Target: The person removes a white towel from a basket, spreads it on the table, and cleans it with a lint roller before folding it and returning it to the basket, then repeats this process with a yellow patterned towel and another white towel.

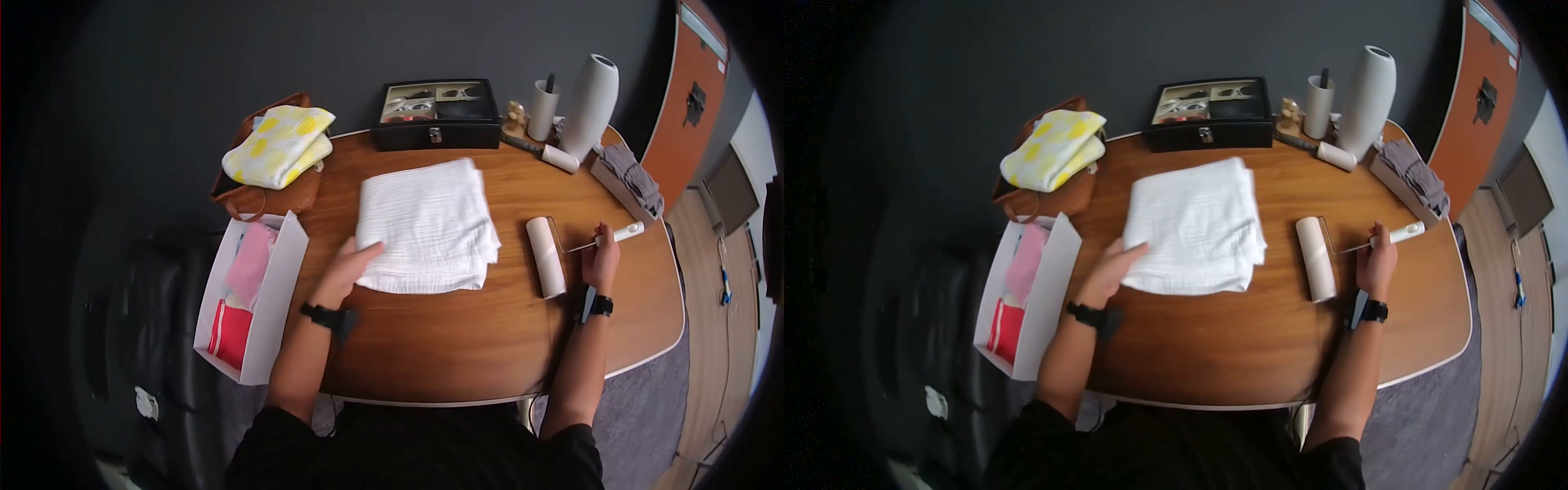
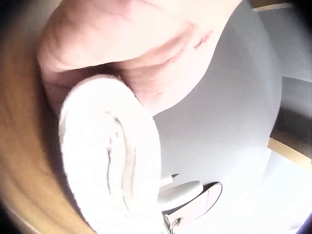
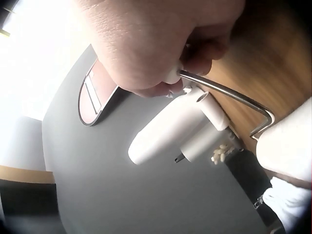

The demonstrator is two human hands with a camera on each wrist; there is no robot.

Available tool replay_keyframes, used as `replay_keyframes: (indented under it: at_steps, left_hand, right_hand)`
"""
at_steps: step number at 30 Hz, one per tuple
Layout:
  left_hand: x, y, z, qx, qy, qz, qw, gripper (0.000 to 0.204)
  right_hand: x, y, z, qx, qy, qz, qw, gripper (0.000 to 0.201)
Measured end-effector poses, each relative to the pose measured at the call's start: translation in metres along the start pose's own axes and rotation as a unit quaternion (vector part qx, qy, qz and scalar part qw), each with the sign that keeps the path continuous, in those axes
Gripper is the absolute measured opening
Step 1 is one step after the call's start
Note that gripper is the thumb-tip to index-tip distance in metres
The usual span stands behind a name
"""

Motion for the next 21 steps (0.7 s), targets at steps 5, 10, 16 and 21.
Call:
replay_keyframes:
  at_steps: [5, 10, 16, 21]
  left_hand:
    - [-0.012, -0.050, 0.070, 0.108, 0.452, 0.194, 0.864, 0.080]
    - [0.062, -0.049, 0.090, 0.231, 0.535, 0.087, 0.808, 0.091]
    - [0.163, -0.034, 0.063, 0.305, 0.568, 0.030, 0.764, 0.068]
    - [0.197, -0.036, 0.061, 0.360, 0.523, 0.052, 0.771, 0.042]
  right_hand:
    - [-0.007, 0.003, -0.002, -0.022, -0.011, 0.018, 1.000, 0.019]
    - [0.009, -0.011, -0.002, -0.039, -0.082, 0.003, 0.996, 0.020]
    - [0.023, -0.027, -0.011, -0.039, -0.109, 0.010, 0.993, 0.023]
    - [-0.006, -0.001, -0.016, -0.043, -0.042, 0.040, 0.997, 0.022]
Point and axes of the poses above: each hand's wrist, its own y-axis towards the middle knuckle, its own x-axis out of the palm, z = x × y, the point moved 7 cm from there along y, towards the middle knuckle, and after that the axes turned 5 degrees about y, right-handed, at the moved point
